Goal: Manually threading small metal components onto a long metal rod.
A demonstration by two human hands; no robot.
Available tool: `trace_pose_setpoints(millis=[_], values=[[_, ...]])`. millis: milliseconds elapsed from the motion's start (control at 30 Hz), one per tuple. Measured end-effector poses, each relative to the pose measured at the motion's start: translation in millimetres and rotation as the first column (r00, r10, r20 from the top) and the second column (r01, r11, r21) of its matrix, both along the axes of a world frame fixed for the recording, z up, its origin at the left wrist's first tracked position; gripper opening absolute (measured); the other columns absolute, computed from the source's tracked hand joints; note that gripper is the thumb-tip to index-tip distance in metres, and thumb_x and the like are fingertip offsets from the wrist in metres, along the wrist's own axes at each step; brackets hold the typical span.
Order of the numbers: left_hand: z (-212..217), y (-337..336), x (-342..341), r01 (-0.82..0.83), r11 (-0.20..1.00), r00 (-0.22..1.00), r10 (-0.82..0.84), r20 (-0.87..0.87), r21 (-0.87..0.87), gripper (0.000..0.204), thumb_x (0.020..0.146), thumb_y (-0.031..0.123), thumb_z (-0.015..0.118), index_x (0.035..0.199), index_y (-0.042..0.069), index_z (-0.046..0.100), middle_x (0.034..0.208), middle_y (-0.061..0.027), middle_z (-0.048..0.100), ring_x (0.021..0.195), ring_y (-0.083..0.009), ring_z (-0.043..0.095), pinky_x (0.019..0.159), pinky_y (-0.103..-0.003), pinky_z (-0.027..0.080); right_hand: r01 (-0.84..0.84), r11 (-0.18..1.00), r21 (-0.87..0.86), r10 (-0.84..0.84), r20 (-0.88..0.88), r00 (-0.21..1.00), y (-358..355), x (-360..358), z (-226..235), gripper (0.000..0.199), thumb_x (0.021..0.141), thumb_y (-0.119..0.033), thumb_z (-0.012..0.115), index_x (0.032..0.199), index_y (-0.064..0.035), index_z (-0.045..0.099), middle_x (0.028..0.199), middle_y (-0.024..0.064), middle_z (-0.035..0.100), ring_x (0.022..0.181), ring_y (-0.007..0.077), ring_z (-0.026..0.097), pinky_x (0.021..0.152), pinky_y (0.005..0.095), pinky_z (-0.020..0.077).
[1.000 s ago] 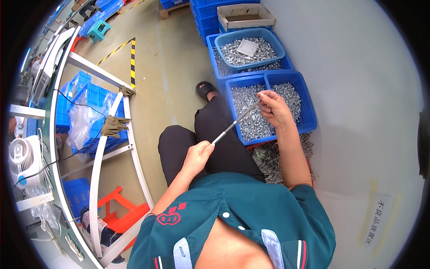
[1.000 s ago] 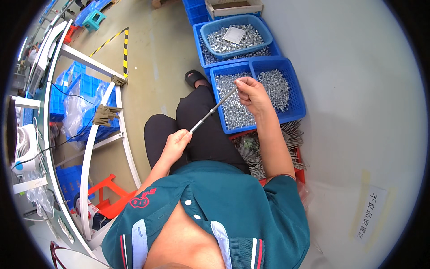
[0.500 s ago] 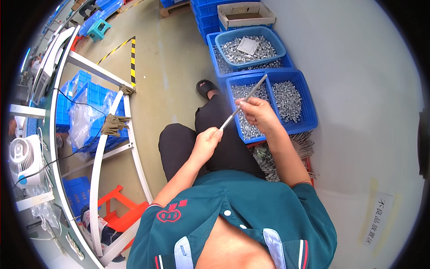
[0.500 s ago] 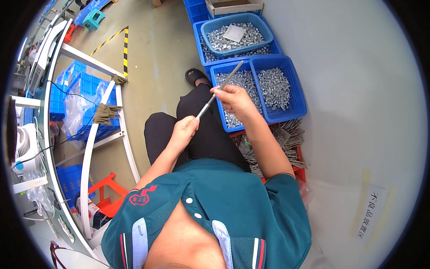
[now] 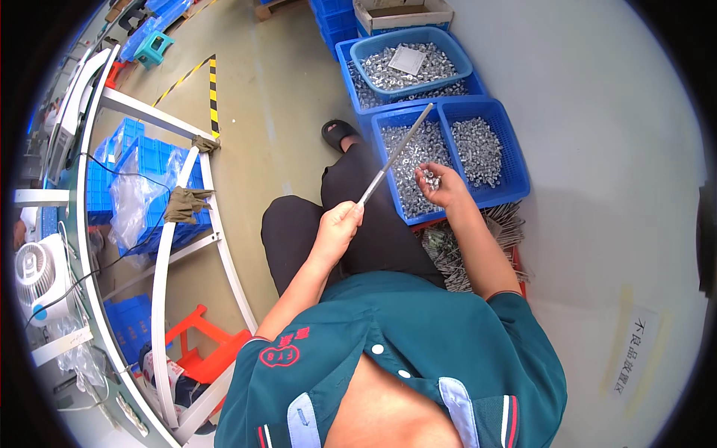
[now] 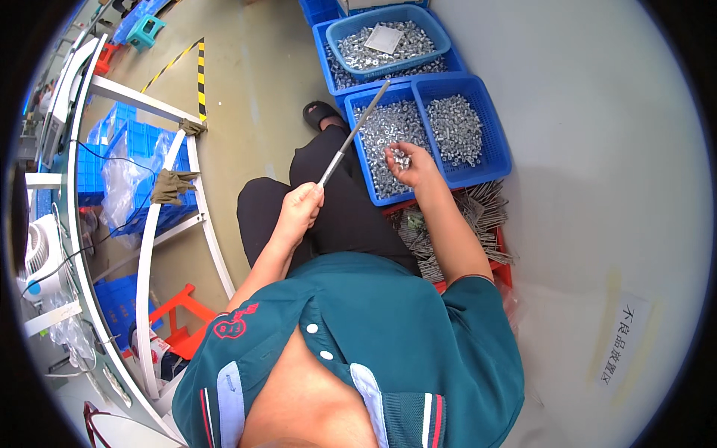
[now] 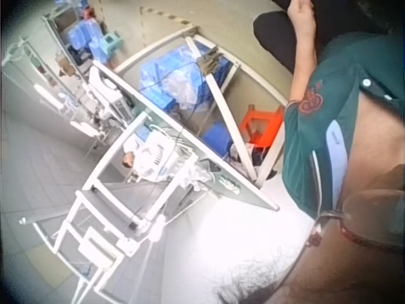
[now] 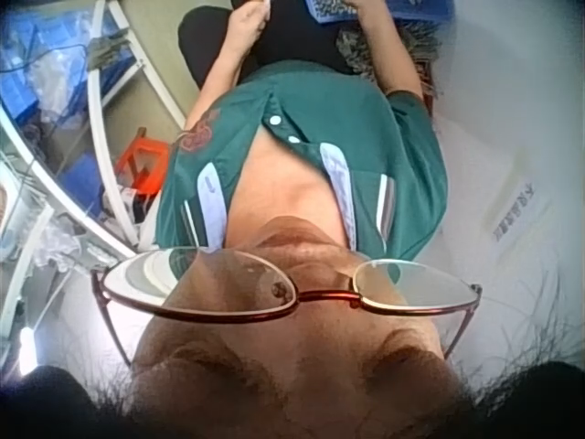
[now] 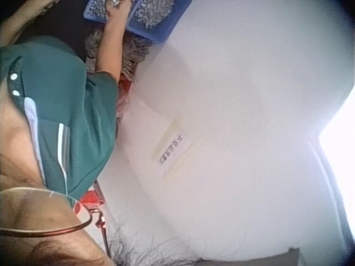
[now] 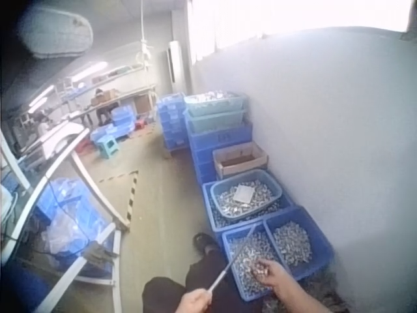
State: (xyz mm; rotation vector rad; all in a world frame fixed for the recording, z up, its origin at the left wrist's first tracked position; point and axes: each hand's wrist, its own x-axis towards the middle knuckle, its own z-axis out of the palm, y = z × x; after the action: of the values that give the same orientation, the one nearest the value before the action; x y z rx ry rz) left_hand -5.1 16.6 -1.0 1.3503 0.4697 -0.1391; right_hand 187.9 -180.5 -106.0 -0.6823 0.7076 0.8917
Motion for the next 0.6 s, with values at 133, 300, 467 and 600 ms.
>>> trace_pose_setpoints(millis=[133,300,467,600], values=[[4.5,3.5,-5.2,-0.02,1.0,0.999,0.02,-0.039,-0.006,0.034,0.093,0.026,0.049,0.065,0.008,0.044,0.054,0.0071,0.032,0.047,-0.0024,0.027,0.042,-0.02,0.021,0.02,0.984,0.18,-0.028,0.045,0.999,0.2,-2.6,10.9,0.025,0.09,-0.012,0.048,0.108,0.0057,0.05,0.094,0.0173,0.056,0.078,0.0229,0.06,0.064,0.0335,0.0555],[0.8,5.4,-9.7,-0.033,0.999,0.998,0.033,-0.059,0.012,0.034,0.093,0.026,0.049,0.064,0.008,0.044,0.054,0.007,0.032,0.048,-0.0022,0.027,0.042,-0.02,0.021,-0.098,0.977,0.191,0.051,0.236,0.97,-1.6,-0.7,19.9,0.029,0.089,-0.011,0.051,0.114,0.0041,0.049,0.093,0.0128,0.056,0.076,0.0173,0.058,0.058,0.0259,0.0509],[-0.3,4.2,-13.2,-0.024,0.998,0.998,0.027,-0.061,0.06,0.033,0.092,0.025,0.05,0.064,0.007,0.045,0.055,0.0066,0.033,0.049,-0.0026,0.029,0.043,-0.021,0.022,-0.112,0.961,0.254,0.045,0.254,0.966,-7.9,-2.1,19.7,0.023,0.089,-0.012,0.051,0.107,0.0017,0.051,0.088,0.0096,0.054,0.064,0.0114,0.049,0.047,0.0191,0.0385],[-6.1,6.5,-18.8,-0.002,0.987,0.999,0.01,-0.048,0.162,0.032,0.092,0.024,0.05,0.065,0.006,0.046,0.055,0.0058,0.035,0.051,-0.0028,0.031,0.045,-0.021,0.024,-0.172,0.915,0.365,0.08,0.254,0.964,-7.0,-2.7,30.3,0.021,0.092,-0.021,0.05,0.1,-0.0024,0.052,0.081,0.0037,0.049,0.056,0.0075,0.041,0.038,0.0158,0.0302]])
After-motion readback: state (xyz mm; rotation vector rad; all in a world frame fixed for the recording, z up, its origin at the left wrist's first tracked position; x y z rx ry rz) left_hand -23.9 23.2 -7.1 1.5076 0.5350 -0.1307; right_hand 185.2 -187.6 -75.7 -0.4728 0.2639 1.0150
